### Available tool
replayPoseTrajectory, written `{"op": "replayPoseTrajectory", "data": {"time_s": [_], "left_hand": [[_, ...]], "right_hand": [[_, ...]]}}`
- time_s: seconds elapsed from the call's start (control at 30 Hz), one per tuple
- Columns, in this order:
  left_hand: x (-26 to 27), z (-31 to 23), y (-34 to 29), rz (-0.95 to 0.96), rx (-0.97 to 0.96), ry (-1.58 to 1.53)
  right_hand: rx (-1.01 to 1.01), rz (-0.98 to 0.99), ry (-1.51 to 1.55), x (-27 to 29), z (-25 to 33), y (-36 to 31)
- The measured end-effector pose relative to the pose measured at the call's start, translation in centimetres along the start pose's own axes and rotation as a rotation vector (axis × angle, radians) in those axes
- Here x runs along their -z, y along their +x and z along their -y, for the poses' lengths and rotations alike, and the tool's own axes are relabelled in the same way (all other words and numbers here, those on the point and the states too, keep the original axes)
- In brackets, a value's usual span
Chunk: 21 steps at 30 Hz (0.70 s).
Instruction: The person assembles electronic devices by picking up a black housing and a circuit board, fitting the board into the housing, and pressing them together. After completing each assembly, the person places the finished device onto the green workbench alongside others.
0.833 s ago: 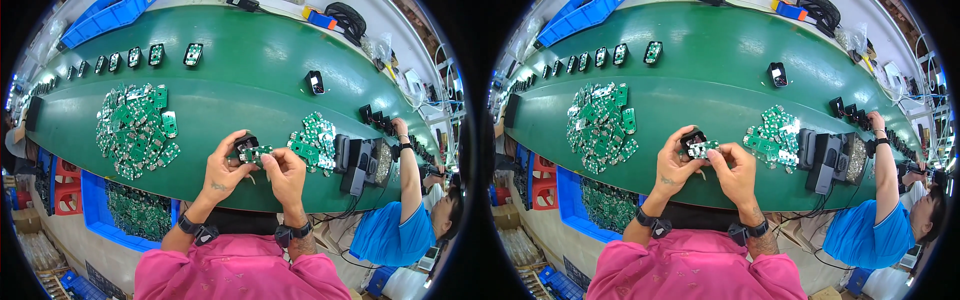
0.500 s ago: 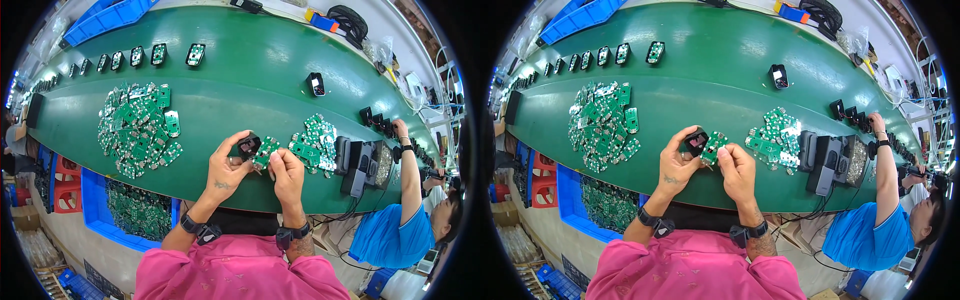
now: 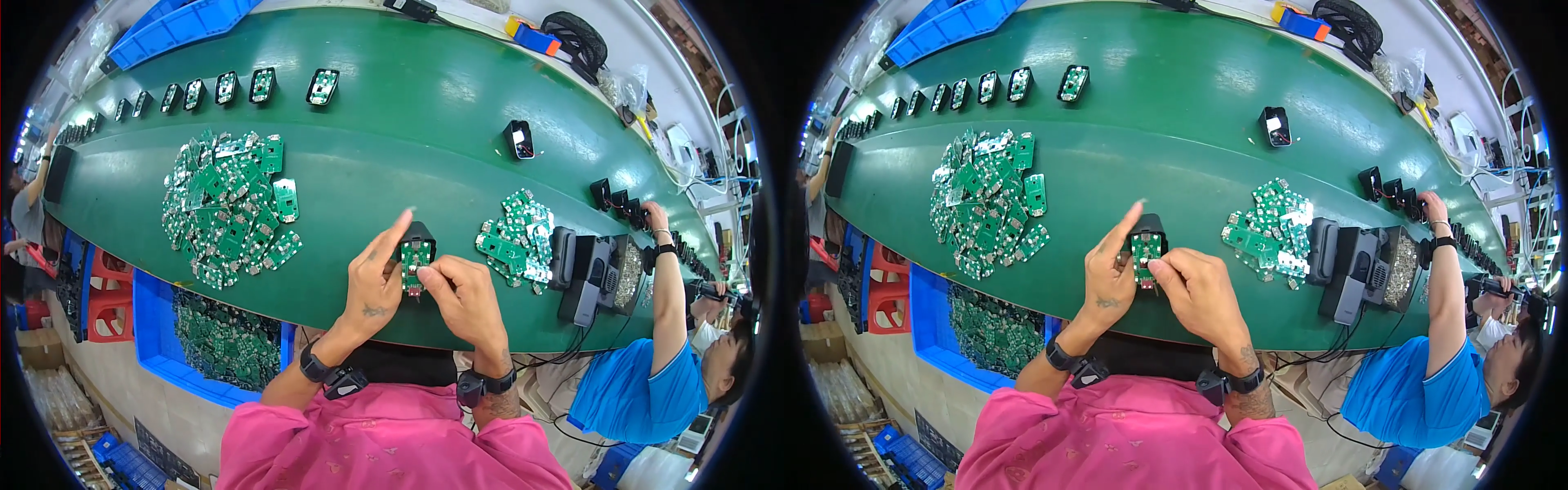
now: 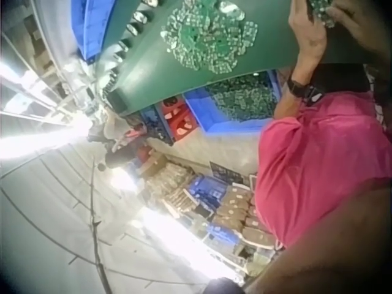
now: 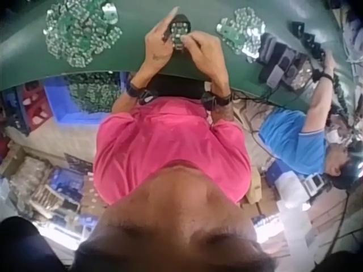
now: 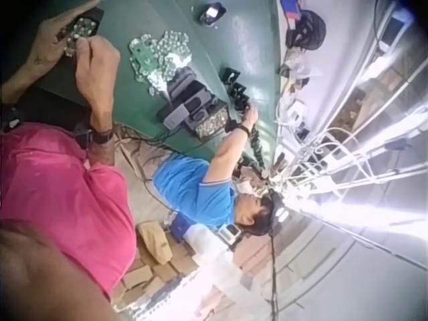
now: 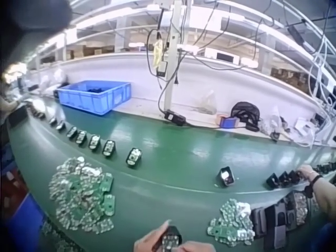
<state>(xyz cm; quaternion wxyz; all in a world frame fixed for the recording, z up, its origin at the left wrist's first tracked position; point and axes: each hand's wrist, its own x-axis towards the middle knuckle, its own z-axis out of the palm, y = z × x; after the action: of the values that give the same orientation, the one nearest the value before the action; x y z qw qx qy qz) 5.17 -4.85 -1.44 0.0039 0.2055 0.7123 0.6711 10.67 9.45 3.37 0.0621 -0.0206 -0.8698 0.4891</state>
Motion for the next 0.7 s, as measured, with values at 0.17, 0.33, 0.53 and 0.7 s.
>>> {"op": "replayPoseTrajectory", "data": {"time_s": [0.17, 0.33, 0.53, 0.7], "left_hand": [[0.6, 0.8, -0.4, 0.009, 0.14, -0.032], [0.4, 0.7, 0.1, 0.041, 0.099, -0.137], [0.7, 0.4, 0.2, 0.077, 0.221, -0.422], [0.6, 1.0, 0.1, 0.048, 0.271, -0.292]], "right_hand": [[-0.038, -0.003, -0.049, 0.1, 0.0, 0.6], [0.016, -0.117, -0.089, -0.7, -0.9, 0.7], [-0.007, -0.198, -0.13, -1.2, -1.4, 0.8], [-0.091, -0.18, -0.09, -1.5, -0.9, 0.8]]}}
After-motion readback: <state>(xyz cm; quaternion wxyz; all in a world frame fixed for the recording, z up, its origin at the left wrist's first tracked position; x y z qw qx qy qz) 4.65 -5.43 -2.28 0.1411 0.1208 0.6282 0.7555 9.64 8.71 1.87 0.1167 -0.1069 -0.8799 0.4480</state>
